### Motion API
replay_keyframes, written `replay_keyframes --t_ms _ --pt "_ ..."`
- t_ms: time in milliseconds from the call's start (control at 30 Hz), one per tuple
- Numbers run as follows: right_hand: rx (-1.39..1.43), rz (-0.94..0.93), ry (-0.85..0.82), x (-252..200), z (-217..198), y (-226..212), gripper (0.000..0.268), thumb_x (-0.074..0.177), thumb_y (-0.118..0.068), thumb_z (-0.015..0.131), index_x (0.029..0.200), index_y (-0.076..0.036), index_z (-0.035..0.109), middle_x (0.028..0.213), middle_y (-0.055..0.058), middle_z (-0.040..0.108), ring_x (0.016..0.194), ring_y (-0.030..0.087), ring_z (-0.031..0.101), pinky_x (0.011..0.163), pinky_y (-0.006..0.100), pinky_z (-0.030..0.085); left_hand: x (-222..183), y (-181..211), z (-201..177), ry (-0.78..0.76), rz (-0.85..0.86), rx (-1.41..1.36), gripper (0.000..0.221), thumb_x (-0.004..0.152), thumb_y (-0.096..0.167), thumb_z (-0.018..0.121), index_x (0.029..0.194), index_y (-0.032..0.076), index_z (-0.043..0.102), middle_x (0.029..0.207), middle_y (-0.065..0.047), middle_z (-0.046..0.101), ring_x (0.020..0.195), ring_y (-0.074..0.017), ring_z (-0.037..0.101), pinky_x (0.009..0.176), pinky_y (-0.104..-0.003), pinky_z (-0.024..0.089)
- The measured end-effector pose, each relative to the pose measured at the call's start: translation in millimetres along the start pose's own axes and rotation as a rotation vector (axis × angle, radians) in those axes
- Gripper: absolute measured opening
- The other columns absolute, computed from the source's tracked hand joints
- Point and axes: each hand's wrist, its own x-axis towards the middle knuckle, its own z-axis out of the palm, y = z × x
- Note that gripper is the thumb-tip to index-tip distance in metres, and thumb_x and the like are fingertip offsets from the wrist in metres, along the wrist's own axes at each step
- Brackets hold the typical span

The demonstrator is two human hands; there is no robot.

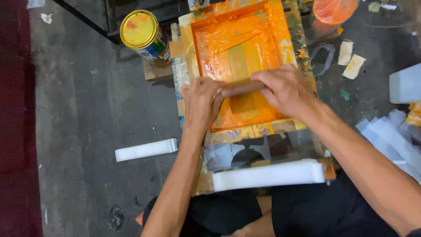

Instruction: Manually screen printing orange ink onto white labels using a squeegee and a small screen frame.

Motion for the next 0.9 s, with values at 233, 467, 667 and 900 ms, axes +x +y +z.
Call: replay_keyframes --t_ms 233,467,667,900 --pt "0.056 0.030 0.010 -49 -48 -77 0.018 0.088 -0.007 0.069 0.104 -0.015 0.067 0.073 0.008 0.073 0.078 0.032 0.074 0.083 0.047 0.054 -60 43 -23 -0.056 0.009 -0.002 0.019 0.086 0.016 0.073 0.104 0.023 0.073 0.089 0.002 0.070 0.103 -0.0260 0.056 0.087 -0.056 0.036" --pt "0.229 0.171 0.012 -64 -38 -82 0.006 0.094 -0.014 0.071 0.096 -0.011 0.066 0.069 0.010 0.069 0.068 0.032 0.071 0.071 0.042 0.055 -76 46 -10 -0.059 -0.079 -0.092 0.011 0.091 0.026 0.072 0.101 0.028 0.071 0.086 0.007 0.066 0.099 -0.0202 0.057 0.094 -0.048 0.033" --pt "0.366 0.241 0.056 -68 -31 -84 0.009 0.097 -0.015 0.071 0.096 -0.007 0.069 0.072 0.014 0.068 0.070 0.034 0.070 0.066 0.040 0.057 -81 50 -7 -0.022 -0.159 -0.217 0.005 0.092 0.027 0.072 0.098 0.028 0.072 0.086 0.006 0.065 0.098 -0.0191 0.059 0.095 -0.043 0.032" --pt "0.336 0.257 0.054 -69 -26 -84 0.016 0.096 -0.019 0.073 0.101 -0.004 0.070 0.082 0.018 0.069 0.079 0.035 0.071 0.068 0.040 0.060 -81 51 -8 0.023 -0.151 -0.218 0.008 0.092 0.032 0.074 0.097 0.026 0.072 0.085 0.006 0.065 0.099 -0.0191 0.060 0.096 -0.042 0.032"
